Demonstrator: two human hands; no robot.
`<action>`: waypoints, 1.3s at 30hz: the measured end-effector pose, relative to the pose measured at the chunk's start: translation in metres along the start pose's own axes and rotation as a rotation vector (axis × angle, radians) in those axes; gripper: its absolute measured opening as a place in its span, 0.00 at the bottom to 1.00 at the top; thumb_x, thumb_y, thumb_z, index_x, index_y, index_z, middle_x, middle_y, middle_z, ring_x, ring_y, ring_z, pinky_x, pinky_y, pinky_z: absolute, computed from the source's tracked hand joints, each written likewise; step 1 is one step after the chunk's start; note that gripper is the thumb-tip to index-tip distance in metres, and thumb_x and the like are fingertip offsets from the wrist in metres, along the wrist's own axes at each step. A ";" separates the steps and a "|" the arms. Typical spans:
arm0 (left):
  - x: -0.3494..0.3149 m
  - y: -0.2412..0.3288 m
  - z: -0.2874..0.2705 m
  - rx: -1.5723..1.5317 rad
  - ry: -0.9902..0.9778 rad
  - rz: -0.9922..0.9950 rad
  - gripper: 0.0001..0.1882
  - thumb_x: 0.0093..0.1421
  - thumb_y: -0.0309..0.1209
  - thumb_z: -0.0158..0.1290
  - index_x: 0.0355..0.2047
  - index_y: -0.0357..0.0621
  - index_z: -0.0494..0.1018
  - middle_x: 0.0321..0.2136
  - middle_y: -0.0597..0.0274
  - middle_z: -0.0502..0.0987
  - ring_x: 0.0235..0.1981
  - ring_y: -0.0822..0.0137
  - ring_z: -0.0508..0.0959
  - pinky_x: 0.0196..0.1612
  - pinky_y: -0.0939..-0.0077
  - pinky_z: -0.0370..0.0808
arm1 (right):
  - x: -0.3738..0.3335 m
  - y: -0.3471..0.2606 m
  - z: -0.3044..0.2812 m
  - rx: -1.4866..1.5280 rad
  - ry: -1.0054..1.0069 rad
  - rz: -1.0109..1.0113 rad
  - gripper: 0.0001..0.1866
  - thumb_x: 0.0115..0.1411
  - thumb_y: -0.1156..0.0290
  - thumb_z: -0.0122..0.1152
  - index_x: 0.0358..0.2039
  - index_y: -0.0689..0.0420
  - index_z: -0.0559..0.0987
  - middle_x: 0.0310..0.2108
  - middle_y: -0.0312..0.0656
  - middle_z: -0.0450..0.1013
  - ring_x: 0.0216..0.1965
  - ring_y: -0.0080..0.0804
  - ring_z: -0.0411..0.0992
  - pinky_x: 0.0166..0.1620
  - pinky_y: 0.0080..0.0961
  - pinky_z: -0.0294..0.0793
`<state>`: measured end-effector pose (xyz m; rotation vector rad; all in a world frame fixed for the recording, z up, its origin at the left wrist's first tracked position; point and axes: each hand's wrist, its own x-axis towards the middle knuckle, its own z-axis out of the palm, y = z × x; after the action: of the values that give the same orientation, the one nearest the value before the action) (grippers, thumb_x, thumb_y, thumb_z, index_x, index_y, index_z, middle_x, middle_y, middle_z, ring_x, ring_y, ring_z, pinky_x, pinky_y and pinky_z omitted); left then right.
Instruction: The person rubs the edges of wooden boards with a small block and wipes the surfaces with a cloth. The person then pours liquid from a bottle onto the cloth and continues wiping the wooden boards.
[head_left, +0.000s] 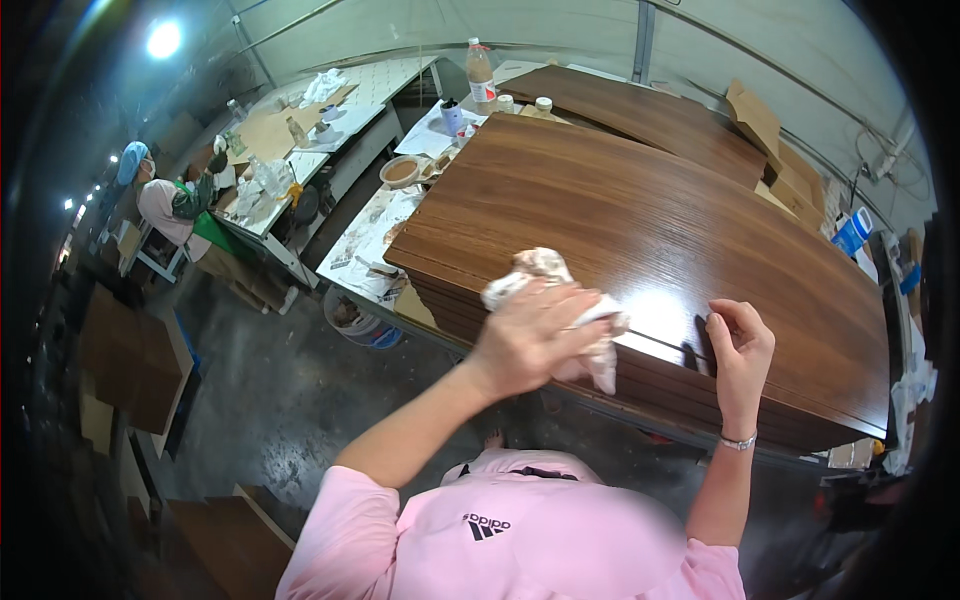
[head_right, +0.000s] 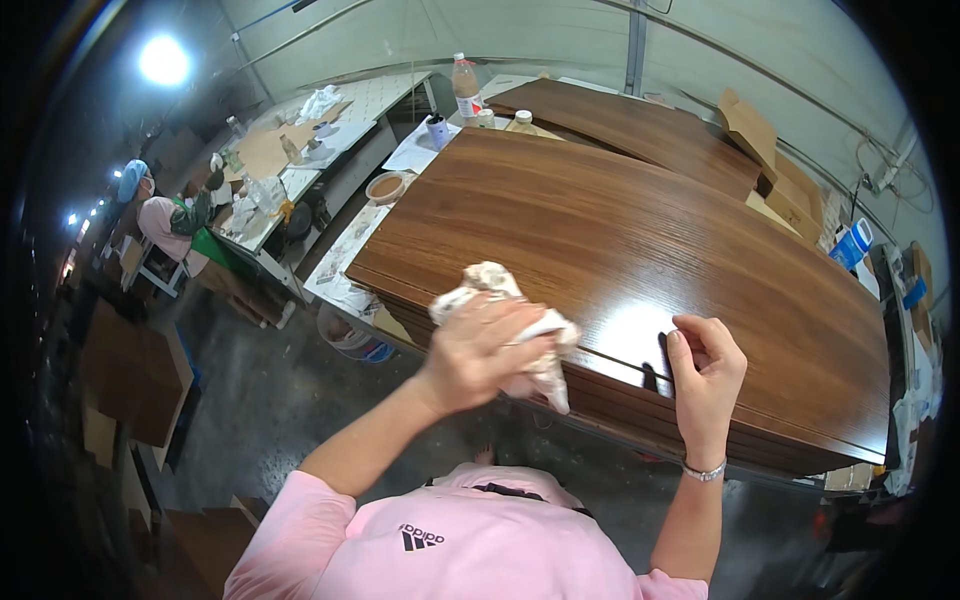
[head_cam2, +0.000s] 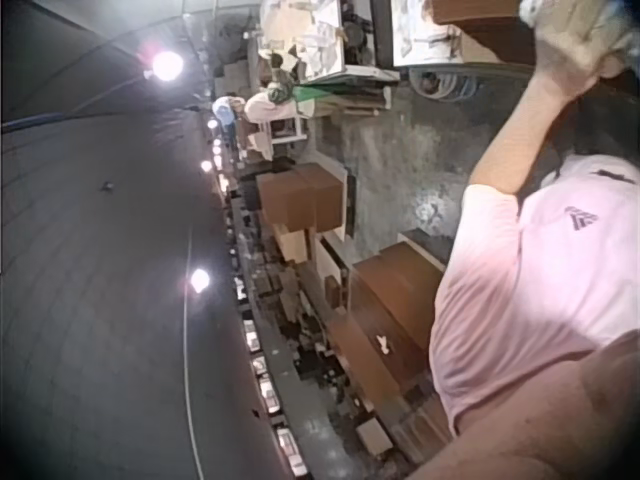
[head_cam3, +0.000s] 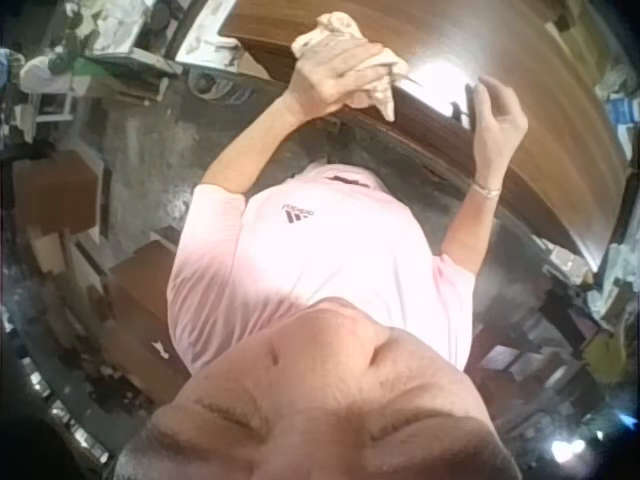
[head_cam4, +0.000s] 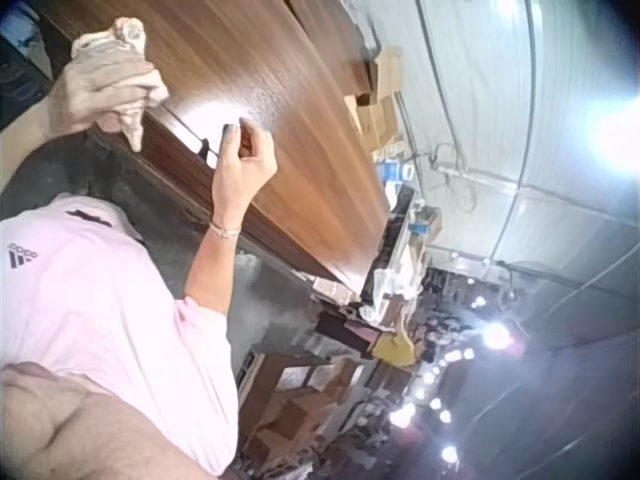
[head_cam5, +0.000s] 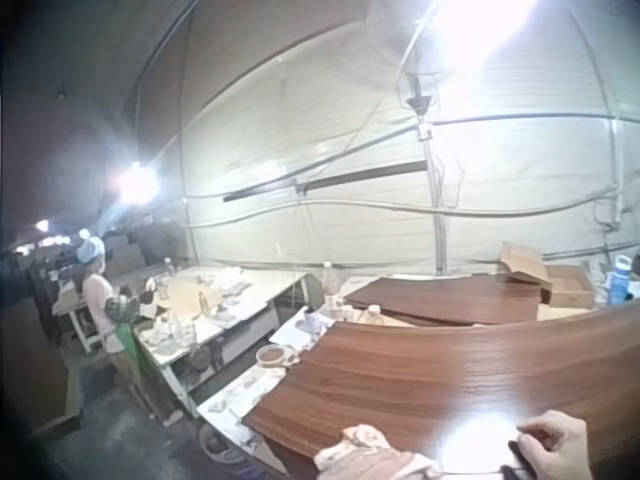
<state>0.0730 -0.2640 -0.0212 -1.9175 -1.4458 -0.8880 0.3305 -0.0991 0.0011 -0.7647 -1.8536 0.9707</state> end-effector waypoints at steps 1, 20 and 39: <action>-0.015 -0.011 0.006 -0.007 0.036 0.005 0.15 0.57 0.35 0.61 0.44 0.46 0.80 0.49 0.54 0.81 0.47 0.52 0.82 0.55 0.53 0.76 | 0.000 0.002 -0.001 -0.008 0.012 -0.006 0.07 0.62 0.80 0.61 0.39 0.68 0.80 0.30 0.37 0.73 0.32 0.19 0.72 0.38 0.16 0.74; 0.081 -0.026 -0.027 -0.223 -0.040 -0.191 0.22 0.58 0.37 0.63 0.52 0.46 0.78 0.58 0.54 0.74 0.64 0.52 0.67 0.66 0.54 0.61 | 0.020 -0.036 0.037 -0.401 0.150 -0.294 0.31 0.54 0.68 0.65 0.60 0.57 0.74 0.56 0.52 0.71 0.58 0.46 0.69 0.56 0.39 0.72; 0.059 -0.079 0.015 -0.330 -0.465 -0.392 0.21 0.60 0.34 0.57 0.52 0.39 0.76 0.61 0.50 0.70 0.68 0.50 0.61 0.69 0.57 0.56 | -0.117 0.051 -0.206 -1.427 0.612 0.007 0.20 0.56 0.81 0.54 0.51 0.60 0.79 0.47 0.51 0.77 0.46 0.50 0.74 0.52 0.42 0.73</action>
<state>0.0109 -0.1981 0.0197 -2.2255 -2.1142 -0.9355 0.5714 -0.1037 -0.0285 -1.6130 -1.7381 -0.7499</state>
